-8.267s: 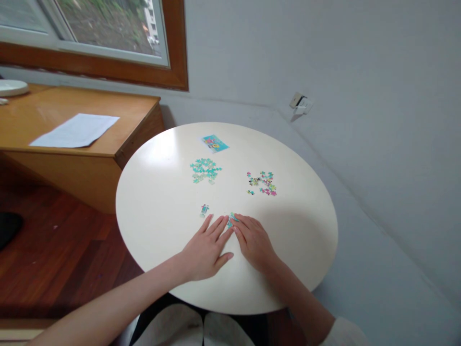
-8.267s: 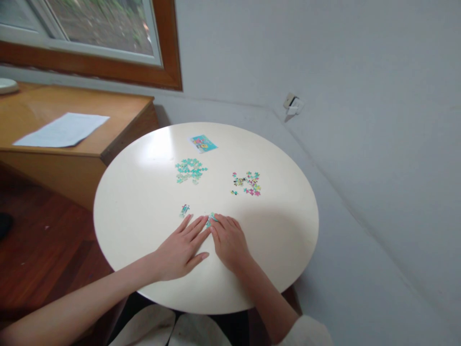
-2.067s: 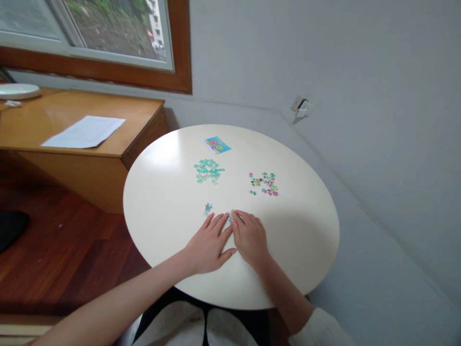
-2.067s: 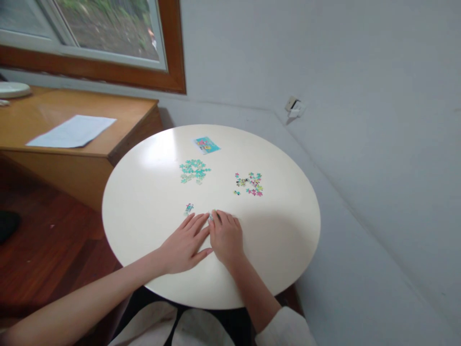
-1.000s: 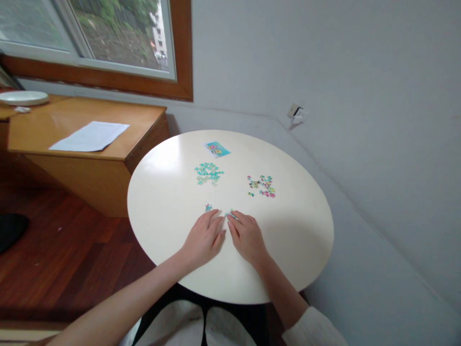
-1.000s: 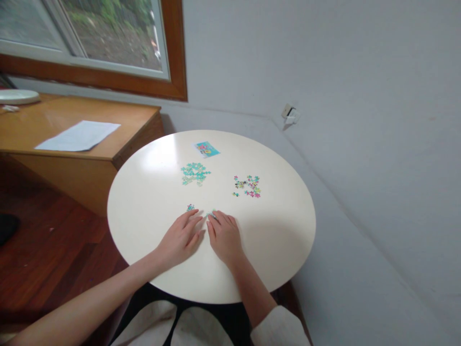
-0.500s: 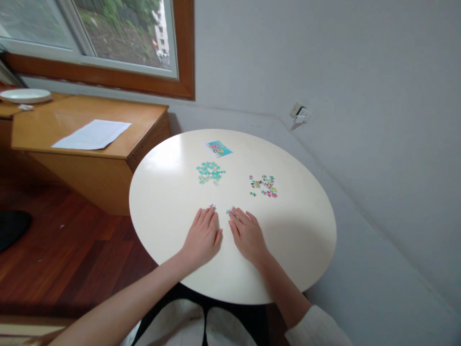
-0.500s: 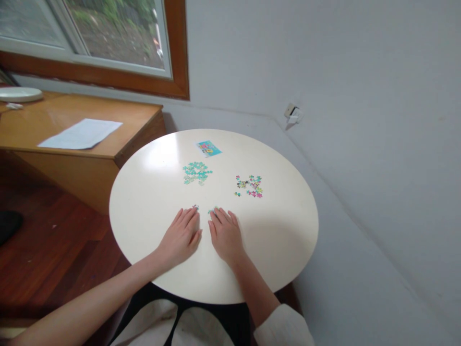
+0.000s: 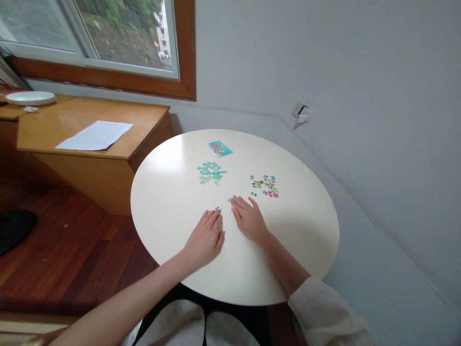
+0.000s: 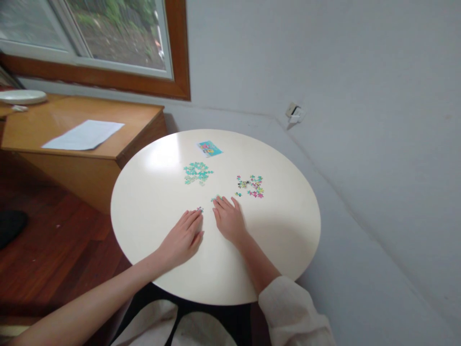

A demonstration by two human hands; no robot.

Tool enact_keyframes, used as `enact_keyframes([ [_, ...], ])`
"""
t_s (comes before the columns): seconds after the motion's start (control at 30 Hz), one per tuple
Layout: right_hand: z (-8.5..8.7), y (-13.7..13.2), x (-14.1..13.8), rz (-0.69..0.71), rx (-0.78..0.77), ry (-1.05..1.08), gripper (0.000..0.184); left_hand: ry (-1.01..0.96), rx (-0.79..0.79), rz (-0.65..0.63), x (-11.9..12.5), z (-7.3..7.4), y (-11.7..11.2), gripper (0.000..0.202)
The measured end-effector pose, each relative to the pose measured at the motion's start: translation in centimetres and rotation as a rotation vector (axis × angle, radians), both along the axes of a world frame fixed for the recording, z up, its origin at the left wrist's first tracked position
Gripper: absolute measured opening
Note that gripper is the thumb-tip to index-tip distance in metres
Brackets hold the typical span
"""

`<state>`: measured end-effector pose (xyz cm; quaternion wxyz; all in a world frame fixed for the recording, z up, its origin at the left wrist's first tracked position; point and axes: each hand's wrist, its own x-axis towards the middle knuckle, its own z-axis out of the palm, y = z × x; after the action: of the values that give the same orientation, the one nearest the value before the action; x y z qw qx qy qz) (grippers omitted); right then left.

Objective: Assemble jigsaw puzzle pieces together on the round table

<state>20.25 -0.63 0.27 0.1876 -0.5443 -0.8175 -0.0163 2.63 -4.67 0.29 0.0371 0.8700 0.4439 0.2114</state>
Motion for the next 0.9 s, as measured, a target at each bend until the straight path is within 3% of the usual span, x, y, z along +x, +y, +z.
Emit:
enact_keyframes([
  [0.3,0.0,3.5,0.3,0.053,-0.039,0.072,0.036,-0.01,-0.01,-0.035,0.2,0.2,0.1,0.038],
  [0.47,-0.2,3.8,0.4,0.057,-0.073,0.164,0.036,-0.017,-0.022,-0.061,0.9,0.2,0.7,0.037],
  [0.63,-0.1,4.0,0.7,0.051,-0.149,0.272,0.036,0.025,-0.052,-0.128,2.0,1.0,1.4,0.032],
  [0.9,-0.2,4.2,1.1,0.059,-0.126,0.342,0.037,-0.073,-0.086,-0.174,2.3,1.6,2.6,0.024],
])
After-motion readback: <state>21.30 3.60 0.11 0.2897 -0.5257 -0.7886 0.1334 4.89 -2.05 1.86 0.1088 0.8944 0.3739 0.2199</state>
